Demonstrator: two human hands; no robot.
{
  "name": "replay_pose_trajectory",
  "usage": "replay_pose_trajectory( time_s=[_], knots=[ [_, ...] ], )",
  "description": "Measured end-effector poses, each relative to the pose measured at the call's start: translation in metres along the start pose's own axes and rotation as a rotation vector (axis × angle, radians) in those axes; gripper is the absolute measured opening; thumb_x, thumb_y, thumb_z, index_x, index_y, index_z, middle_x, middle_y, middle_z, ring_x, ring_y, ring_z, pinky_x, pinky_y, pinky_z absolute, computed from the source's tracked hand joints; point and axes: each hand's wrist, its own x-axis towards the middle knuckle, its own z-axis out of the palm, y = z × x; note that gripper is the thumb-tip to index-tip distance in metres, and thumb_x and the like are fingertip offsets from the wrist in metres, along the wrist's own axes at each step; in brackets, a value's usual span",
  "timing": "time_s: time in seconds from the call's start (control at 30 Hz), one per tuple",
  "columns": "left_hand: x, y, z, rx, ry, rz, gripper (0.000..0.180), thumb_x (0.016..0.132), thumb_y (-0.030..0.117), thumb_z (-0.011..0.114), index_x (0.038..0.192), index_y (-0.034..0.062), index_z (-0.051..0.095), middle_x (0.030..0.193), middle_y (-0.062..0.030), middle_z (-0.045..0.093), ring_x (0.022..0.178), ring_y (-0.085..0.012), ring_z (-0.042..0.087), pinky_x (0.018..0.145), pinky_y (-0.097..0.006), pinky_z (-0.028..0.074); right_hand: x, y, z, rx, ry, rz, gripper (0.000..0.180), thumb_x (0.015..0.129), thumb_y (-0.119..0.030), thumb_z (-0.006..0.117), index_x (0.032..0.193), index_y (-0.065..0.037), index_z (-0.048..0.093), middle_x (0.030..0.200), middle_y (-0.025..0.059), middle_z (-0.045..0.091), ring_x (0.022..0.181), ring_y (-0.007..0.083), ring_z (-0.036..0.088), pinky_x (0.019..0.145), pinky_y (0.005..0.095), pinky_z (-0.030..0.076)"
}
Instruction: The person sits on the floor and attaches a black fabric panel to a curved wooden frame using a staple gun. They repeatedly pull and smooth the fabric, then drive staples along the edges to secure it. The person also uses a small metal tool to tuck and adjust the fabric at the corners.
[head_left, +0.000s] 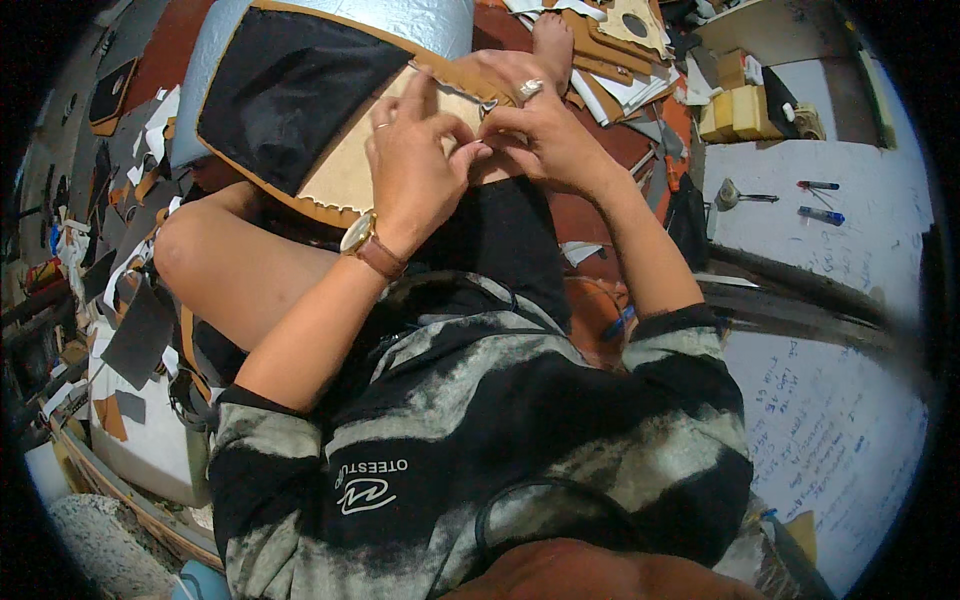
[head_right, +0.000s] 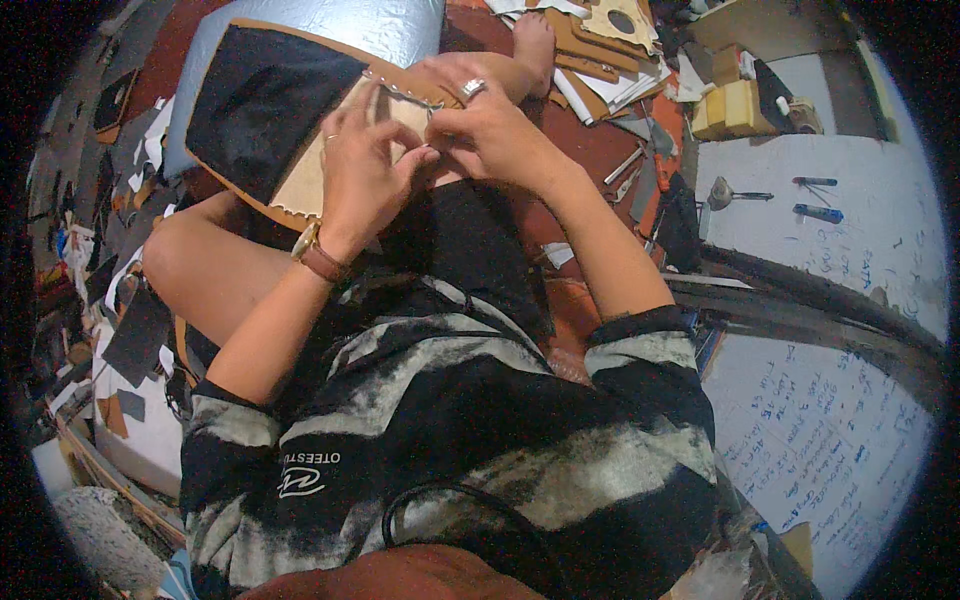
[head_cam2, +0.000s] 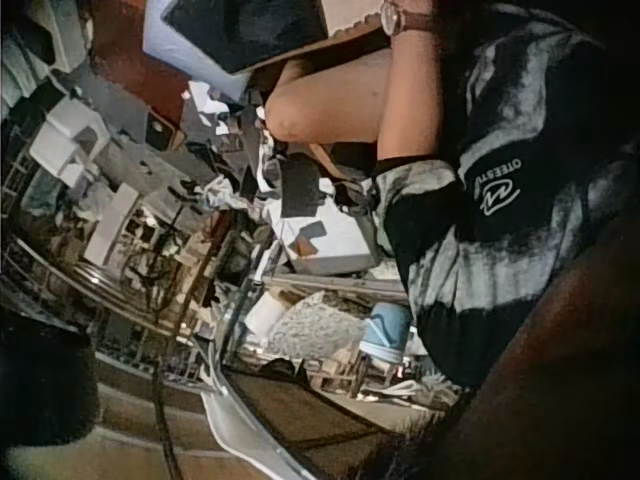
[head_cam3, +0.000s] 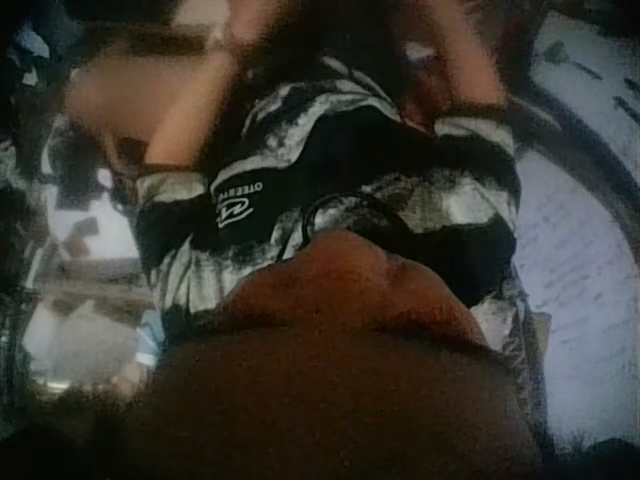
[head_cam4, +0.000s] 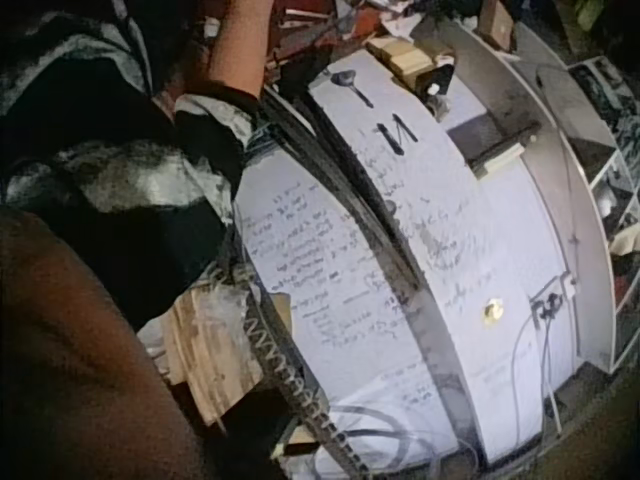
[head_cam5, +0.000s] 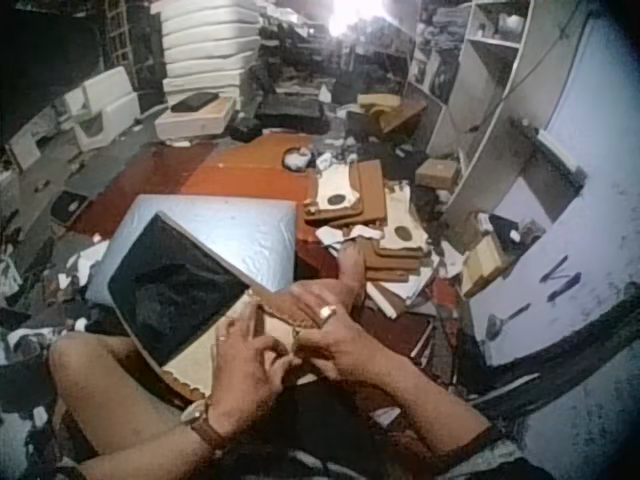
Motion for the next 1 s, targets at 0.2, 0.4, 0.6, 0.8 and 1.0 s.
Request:
replay_pose_trajectory(
  time_s=[0.2, 0.4, 0.6, 0.8, 1.0],
  knots=[
    [0.01, -0.045, 0.016, 0.077, -0.151, -0.13, 0.135, 0.074, 0.068, 0.088, 0.172, 0.0112, 0.013, 0.172, -0.0413, -0.006, 0.154, -0.0689, -0.013, 0.111, -0.088, 0.008, 0.006, -0.002, 0.003, 0.083, -0.17, 0.164, 0.022, 0.091, -0.01, 0.075, 0.113, -0.014, 0.073, 0.16, 0.0225, 0.049, 0.143, 0.0485, 0.047, 0.121, 0.0519, 0.039],
    [0.012, -0.055, 0.022, 0.004, -0.182, -0.1, 0.134, 0.081, 0.069, 0.083, 0.174, 0.0173, 0.002, 0.17, -0.0431, -0.016, 0.15, -0.0701, -0.026, 0.107, -0.09, -0.002, -0.013, -0.006, 0.028, 0.528, 0.239, 0.346, 0.033, 0.1, -0.011, 0.066, 0.133, -0.006, 0.068, 0.15, 0.0142, 0.057, 0.135, 0.0256, 0.057, 0.114, 0.0393, 0.045],
    [0.013, -0.041, 0.015, 0.018, -0.236, -0.163, 0.132, 0.08, 0.066, 0.084, 0.174, 0.0215, 0.002, 0.171, -0.0409, -0.018, 0.15, -0.07, -0.026, 0.107, -0.091, -0.002, -0.231, 0.048, 0.124, 0.017, 0.095, 1.28, 0.028, 0.101, -0.028, 0.071, 0.103, 0.0, 0.073, 0.107, 0.0207, 0.076, 0.099, 0.0339, 0.073, 0.088, 0.0455, 0.056],
    [0.013, -0.046, 0.015, 0.018, -0.227, -0.148, 0.134, 0.079, 0.071, 0.082, 0.174, 0.0264, 0.0, 0.171, -0.0413, -0.018, 0.149, -0.07, -0.027, 0.106, -0.091, -0.003, -0.373, -0.004, 0.225, 0.197, -0.463, 1.496, 0.033, 0.097, -0.028, 0.075, 0.112, 0.001, 0.074, 0.11, 0.0155, 0.078, 0.102, 0.0296, 0.074, 0.092, 0.0436, 0.055],
    [0.016, -0.041, 0.015, 0.0, -0.237, -0.16, 0.133, 0.078, 0.067, 0.084, 0.174, 0.025, 0.002, 0.171, -0.0403, -0.017, 0.15, -0.07, -0.025, 0.106, -0.091, -0.003, -0.348, -0.03, 0.198, 0.184, -0.249, 1.523, 0.037, 0.096, -0.03, 0.078, 0.115, 0.001, 0.074, 0.11, 0.0136, 0.079, 0.101, 0.027, 0.074, 0.093, 0.0421, 0.055]
  ],
)
